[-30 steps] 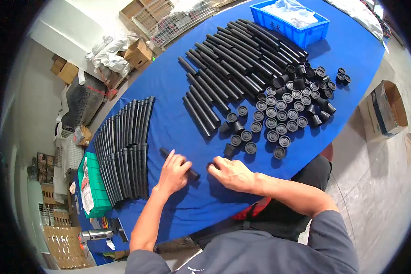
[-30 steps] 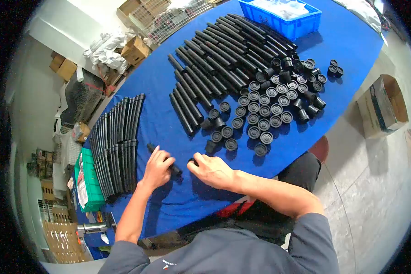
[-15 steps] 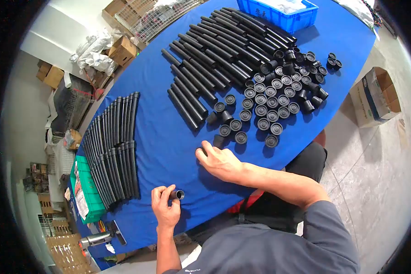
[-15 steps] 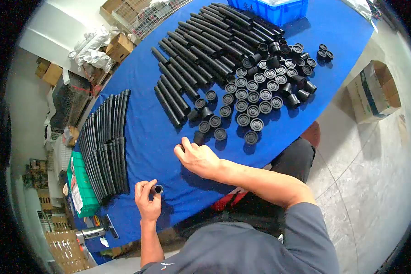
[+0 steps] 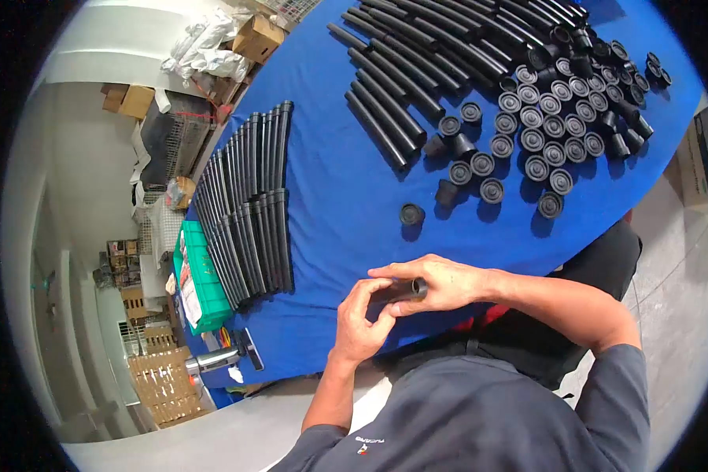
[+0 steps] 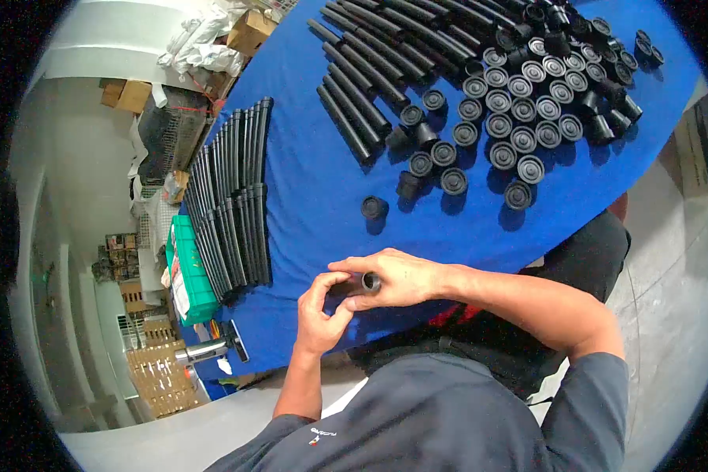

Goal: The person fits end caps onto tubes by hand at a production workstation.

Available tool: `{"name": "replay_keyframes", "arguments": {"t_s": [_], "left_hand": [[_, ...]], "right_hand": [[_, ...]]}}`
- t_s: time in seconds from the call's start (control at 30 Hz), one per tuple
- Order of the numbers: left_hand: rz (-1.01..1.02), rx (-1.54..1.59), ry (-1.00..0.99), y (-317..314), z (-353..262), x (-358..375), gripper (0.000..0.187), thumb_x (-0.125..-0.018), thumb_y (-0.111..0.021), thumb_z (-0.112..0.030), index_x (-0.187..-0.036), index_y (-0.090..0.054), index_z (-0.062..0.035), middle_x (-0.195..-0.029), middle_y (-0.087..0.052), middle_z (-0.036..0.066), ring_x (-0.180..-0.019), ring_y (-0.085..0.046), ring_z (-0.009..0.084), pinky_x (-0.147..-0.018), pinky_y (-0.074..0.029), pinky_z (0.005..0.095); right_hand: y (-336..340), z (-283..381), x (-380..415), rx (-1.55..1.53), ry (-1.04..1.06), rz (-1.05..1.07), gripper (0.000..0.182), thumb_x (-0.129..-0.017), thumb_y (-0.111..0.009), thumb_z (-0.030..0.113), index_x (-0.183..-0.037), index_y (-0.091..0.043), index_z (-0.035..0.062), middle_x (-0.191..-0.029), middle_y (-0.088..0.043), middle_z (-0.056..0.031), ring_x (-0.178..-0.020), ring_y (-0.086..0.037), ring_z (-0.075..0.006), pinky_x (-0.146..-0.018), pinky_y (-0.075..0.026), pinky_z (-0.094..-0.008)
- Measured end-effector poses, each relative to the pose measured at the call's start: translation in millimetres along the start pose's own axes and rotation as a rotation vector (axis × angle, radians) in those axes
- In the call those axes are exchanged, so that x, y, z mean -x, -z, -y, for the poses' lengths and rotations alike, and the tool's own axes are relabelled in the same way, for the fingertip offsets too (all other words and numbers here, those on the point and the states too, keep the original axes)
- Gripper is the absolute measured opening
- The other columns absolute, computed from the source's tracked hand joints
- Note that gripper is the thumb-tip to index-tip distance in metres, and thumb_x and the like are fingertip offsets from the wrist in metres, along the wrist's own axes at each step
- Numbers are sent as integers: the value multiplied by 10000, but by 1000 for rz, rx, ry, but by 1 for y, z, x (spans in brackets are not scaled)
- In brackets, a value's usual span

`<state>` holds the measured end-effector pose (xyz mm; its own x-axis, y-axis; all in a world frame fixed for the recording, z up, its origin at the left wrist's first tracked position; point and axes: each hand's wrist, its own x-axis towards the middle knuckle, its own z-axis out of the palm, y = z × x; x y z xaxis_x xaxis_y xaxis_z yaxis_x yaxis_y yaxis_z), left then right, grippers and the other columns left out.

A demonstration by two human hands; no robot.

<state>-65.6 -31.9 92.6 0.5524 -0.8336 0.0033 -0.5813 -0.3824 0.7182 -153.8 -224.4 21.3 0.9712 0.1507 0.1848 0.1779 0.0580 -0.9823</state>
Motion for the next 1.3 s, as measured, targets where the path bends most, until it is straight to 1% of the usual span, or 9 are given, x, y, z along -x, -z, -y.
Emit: {"name": "replay_keyframes", "arguments": {"t_s": [0.07,0.13,0.3,0.4,0.5,0.63,0.93,1.13,1.3], "left_hand": [[-18,-59,-12,-3,6,1,369,-771,-764,-19,-1111,-622,1,-1098,-690,150,-1007,-695,278,-895,-550,372],[-72,-148,-23,-2,15,4,366,-807,-771,-64,-1133,-619,5,-1141,-692,141,-1075,-675,241,-944,-531,367],[-54,-80,155,3,30,9,333,-781,-775,-71,-1066,-616,-6,-1041,-677,94,-976,-669,232,-894,-525,340],[31,6,147,10,28,6,299,-786,-790,-27,-1045,-648,11,-1079,-663,135,-997,-676,249,-866,-540,353],[196,56,69,25,31,6,276,-842,-777,-113,-1047,-664,34,-1074,-655,140,-1018,-658,252,-885,-526,356],[394,65,174,34,30,9,393,-915,-735,-267,-1105,-665,69,-1080,-649,133,-1029,-638,263,-920,-498,362],[267,574,348,26,43,24,431,-968,-716,-240,-1305,-579,-9,-1216,-645,90,-1148,-607,190,-1005,-480,362],[198,519,242,17,48,24,432,-875,-823,-168,-1211,-614,5,-1158,-635,50,-1057,-606,144,-915,-493,301],[263,496,312,28,47,23,357,-901,-789,-190,-1151,-656,28,-1082,-606,55,-965,-583,139,-823,-473,276]], "right_hand": [[-5,-12,1,-9,93,-64,762,-913,-746,441,-1493,-466,34,-1201,-710,-210,-1095,-706,-330,-947,-548,-400],[-3,-8,1,-71,27,-68,717,-917,-743,437,-1456,-518,21,-1234,-697,-222,-1133,-691,-339,-976,-539,-402],[0,-5,2,-43,26,-82,637,-917,-747,392,-1409,-575,28,-1227,-700,-221,-1120,-697,-331,-971,-541,-394],[2,-1,1,-180,23,-24,577,-911,-762,310,-1408,-592,72,-1190,-721,-169,-1068,-705,-277,-939,-545,-372],[8,0,0,-192,-21,54,513,-896,-767,241,-1364,-623,88,-1105,-743,-121,-976,-710,-230,-875,-552,-356],[11,11,3,-129,-96,85,367,-861,-750,185,-1202,-682,65,-993,-756,-103,-898,-723,-213,-800,-553,-369],[10,15,3,-191,-63,41,417,-855,-755,179,-1256,-676,95,-998,-760,-108,-854,-716,-206,-791,-548,-367],[9,6,2,-138,41,79,467,-902,-736,140,-1356,-630,104,-996,-751,-120,-850,-705,-206,-787,-546,-356],[12,16,3,-132,-30,98,474,-905,-748,168,-1358,-625,104,-981,-748,-119,-842,-704,-213,-786,-545,-364]]}}
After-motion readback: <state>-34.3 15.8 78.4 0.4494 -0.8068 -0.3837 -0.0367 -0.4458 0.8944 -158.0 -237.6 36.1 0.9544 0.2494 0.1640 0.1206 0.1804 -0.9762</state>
